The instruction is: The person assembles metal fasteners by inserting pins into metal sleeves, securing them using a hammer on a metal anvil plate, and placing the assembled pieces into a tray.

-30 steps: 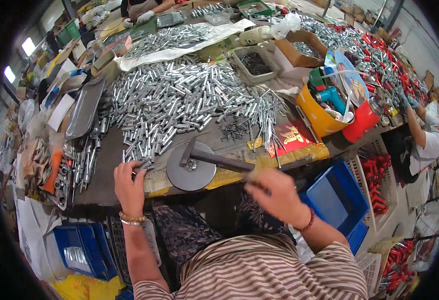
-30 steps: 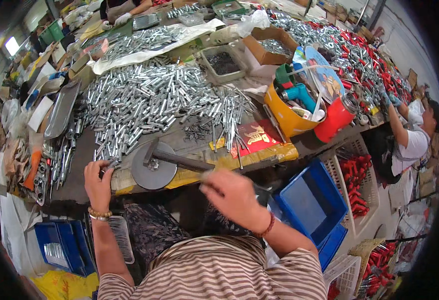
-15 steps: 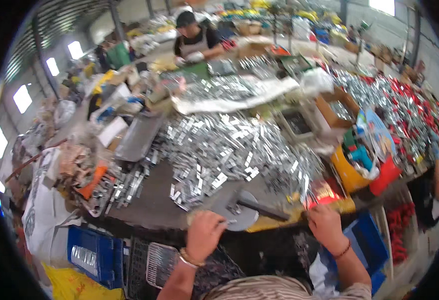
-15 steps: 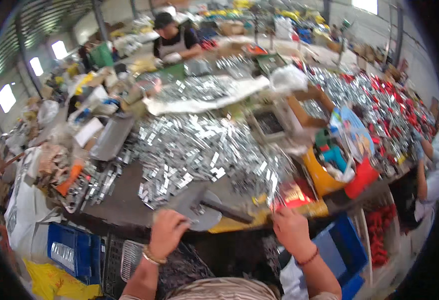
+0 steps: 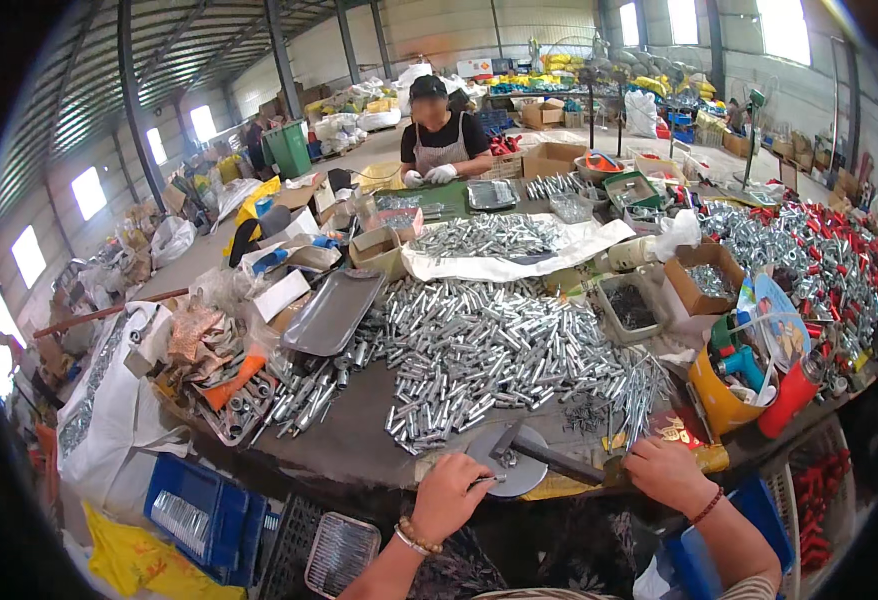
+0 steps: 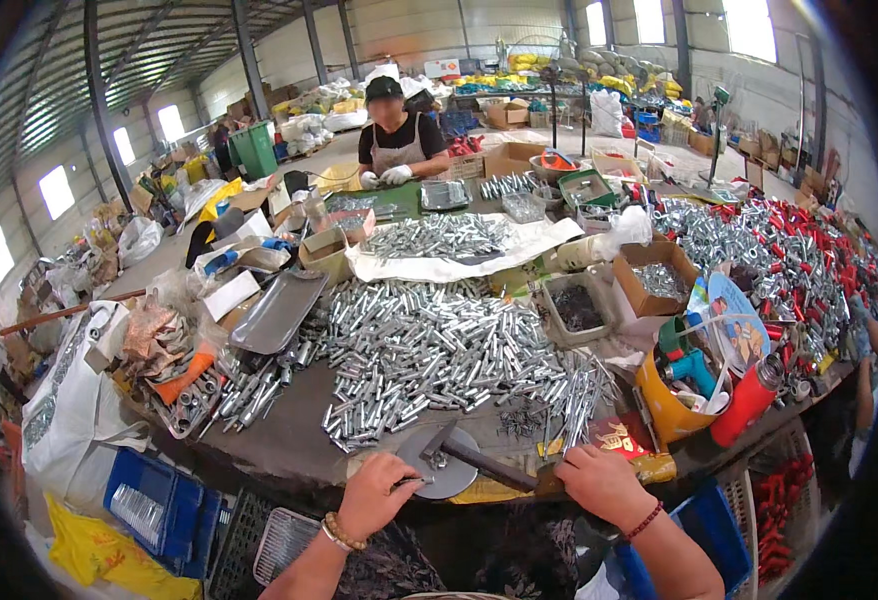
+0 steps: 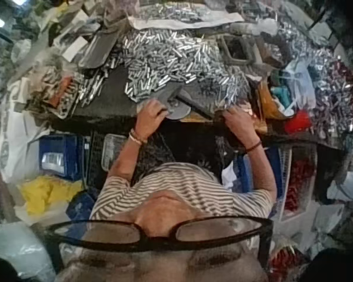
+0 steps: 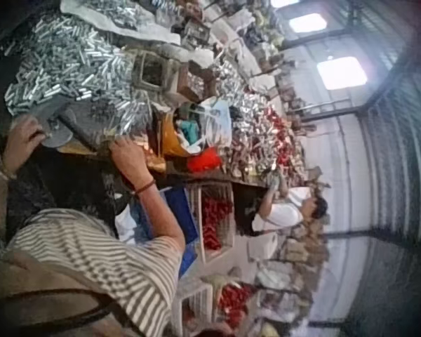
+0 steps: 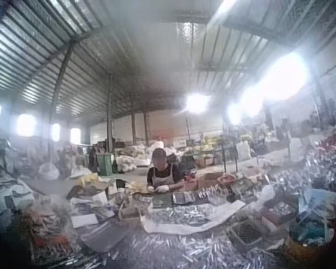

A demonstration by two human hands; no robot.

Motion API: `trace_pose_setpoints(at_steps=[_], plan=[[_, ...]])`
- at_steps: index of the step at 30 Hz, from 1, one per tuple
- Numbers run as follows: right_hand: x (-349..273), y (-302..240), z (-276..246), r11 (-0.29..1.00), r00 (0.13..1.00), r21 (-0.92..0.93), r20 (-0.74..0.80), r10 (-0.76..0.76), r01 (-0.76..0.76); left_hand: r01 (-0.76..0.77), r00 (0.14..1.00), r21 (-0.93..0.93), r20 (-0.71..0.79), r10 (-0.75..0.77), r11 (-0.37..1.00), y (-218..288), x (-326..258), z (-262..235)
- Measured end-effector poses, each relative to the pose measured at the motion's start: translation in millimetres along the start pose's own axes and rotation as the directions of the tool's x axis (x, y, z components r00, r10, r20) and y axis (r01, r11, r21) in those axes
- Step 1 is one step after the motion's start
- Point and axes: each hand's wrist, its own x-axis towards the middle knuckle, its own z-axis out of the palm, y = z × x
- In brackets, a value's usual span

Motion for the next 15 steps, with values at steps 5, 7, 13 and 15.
trace_pose_setpoints(at_steps=[5,7,13,15], plan=[[14.4,-12.5,-2.2,0.998,0.995,0.055,-0.093,0.027,-0.022,0.005,0.999,-0.013,0.051,-0.004,1.0,-1.0,3.4,0.0],[26.4,-26.6,-0.4,0.972,0.949,0.228,-0.29,0.123,-0.056,0.014,0.999,-0.007,0.041,-0.014,1.0,1.2,-0.5,-2.0],[50.4,-95.0,18.9,0.837,0.965,0.542,-0.173,0.196,-0.073,-0.029,0.996,0.119,-0.083,0.039,0.993,-14.9,-19.1,24.5],[50.1,-115.3,19.8,0.828,0.967,0.547,-0.119,0.225,-0.126,-0.165,0.974,0.083,-0.141,0.176,0.983,-21.2,-18.9,35.7]])
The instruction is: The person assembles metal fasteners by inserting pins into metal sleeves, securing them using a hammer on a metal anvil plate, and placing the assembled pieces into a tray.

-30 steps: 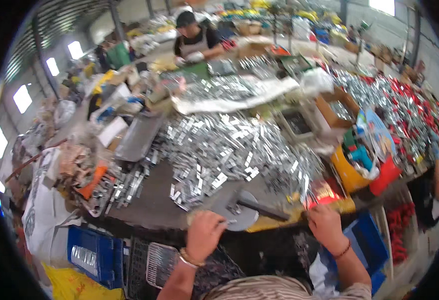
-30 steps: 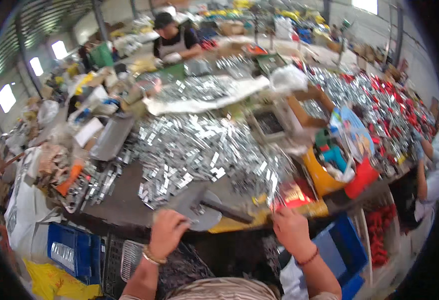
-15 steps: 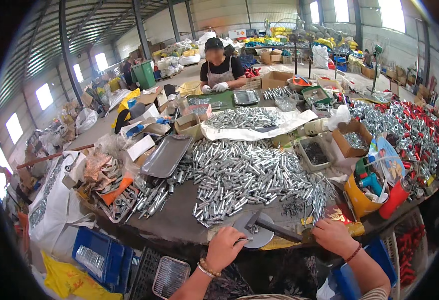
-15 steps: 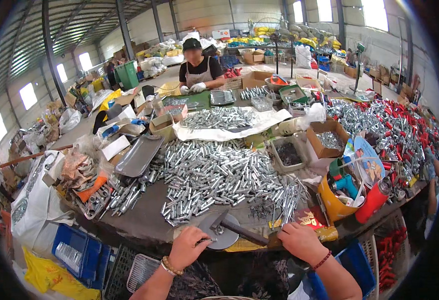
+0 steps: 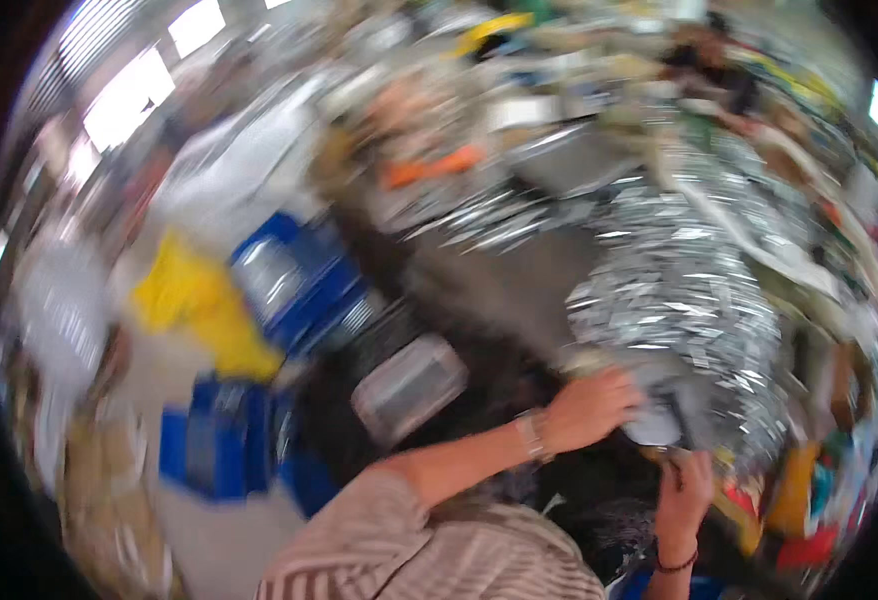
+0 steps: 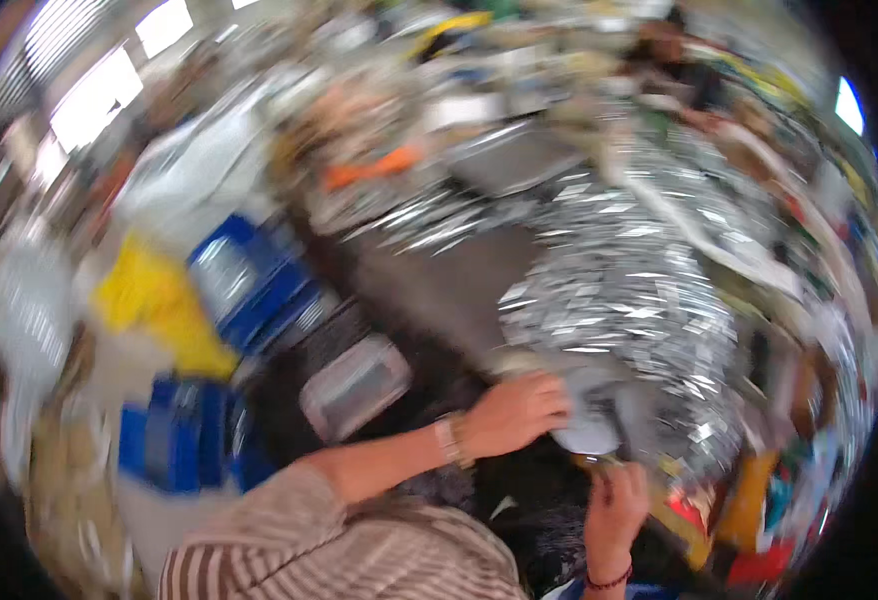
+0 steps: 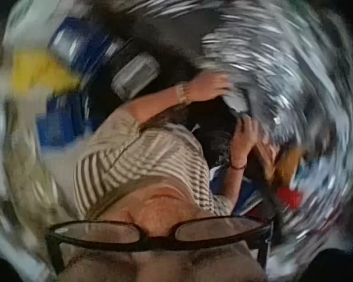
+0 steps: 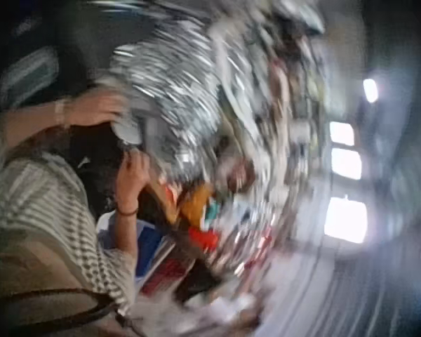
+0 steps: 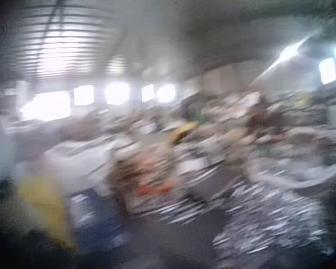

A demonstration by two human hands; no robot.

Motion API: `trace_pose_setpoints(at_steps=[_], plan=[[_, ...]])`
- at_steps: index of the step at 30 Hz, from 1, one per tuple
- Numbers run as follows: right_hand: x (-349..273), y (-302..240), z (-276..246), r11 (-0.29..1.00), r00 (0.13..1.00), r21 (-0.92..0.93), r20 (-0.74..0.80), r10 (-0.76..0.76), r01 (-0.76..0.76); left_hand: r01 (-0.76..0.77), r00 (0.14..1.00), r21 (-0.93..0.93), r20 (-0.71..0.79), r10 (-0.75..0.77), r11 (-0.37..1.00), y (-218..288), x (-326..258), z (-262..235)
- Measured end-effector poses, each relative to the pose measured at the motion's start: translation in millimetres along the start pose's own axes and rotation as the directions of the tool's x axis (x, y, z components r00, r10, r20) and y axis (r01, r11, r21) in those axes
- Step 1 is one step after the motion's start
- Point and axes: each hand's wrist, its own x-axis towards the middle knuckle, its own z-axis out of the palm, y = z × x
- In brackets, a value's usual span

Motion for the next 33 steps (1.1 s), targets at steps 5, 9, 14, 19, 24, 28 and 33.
trace_pose_setpoints(at_steps=[5,9,14,19,24,28,33], plan=[[-21.7,33.4,27.6,0.989,0.991,-0.071,-0.015,-0.133,0.132,0.388,0.863,-0.221,-0.254,-0.437,0.895,11.9,-38.3,-41.7],[-20.9,39.2,36.4,0.98,0.974,0.147,0.201,0.102,-0.133,0.649,0.56,-0.216,-0.513,-0.65,0.729,-10.7,-145.7,-95.6],[-36.7,18.4,64.4,0.986,0.948,0.156,0.318,-0.001,-0.052,0.968,0.139,-0.05,-0.711,-0.69,0.246,-34.4,-329.3,-176.4],[-35.0,-30.4,80.4,0.931,0.888,0.258,0.444,0.122,-0.257,0.896,-0.412,-0.175,-0.669,-0.618,-0.407,-23.5,-524.3,-221.2],[-34.5,-46.6,91.4,0.956,0.852,0.172,0.509,0.12,-0.238,0.799,-0.601,-0.318,-0.431,-0.673,-0.51,-2.1,-586.3,-228.2],[-35.8,-46.0,94.5,0.921,0.816,0.213,0.555,0.16,-0.325,0.747,-0.662,-0.357,-0.48,-0.576,-0.561,-17.2,-640.3,-224.3],[-43.6,-47.4,108.0,0.913,0.799,0.214,0.577,0.169,-0.347,0.774,-0.628,-0.408,-0.395,-0.67,-0.485,-41.5,-605.8,-230.1]])
